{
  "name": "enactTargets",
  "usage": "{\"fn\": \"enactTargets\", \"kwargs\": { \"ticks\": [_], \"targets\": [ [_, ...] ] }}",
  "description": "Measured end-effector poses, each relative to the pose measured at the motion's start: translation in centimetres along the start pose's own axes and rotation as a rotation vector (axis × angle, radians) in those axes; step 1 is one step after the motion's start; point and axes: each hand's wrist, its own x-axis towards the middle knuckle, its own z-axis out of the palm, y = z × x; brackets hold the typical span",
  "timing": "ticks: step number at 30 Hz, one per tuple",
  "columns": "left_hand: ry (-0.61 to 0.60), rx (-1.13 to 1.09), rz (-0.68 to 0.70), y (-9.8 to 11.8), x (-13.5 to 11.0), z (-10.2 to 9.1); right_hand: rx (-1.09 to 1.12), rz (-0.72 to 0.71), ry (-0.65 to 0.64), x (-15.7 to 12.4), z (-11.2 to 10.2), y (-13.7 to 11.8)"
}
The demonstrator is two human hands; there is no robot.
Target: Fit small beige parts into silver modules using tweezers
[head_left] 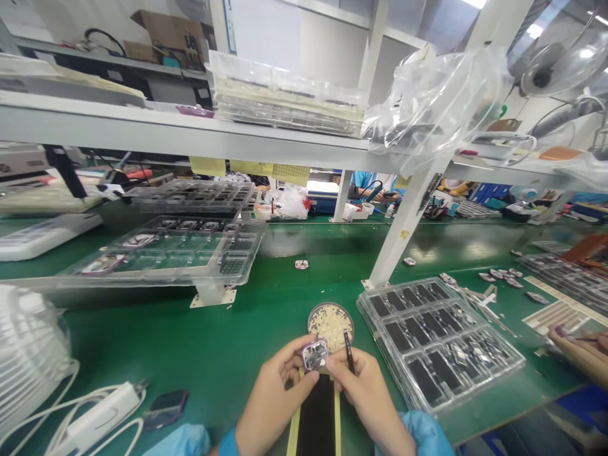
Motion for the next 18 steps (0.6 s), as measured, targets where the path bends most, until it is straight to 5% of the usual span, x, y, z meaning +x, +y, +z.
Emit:
{"fn": "enactTargets", "kwargs": {
  "ticks": [18],
  "targets": [
    [0.013, 0.058, 0.008, 0.43, 0.09, 0.23, -0.022, -0.011, 0.013, 0.11, 0.18, 0.35]
  ]
}}
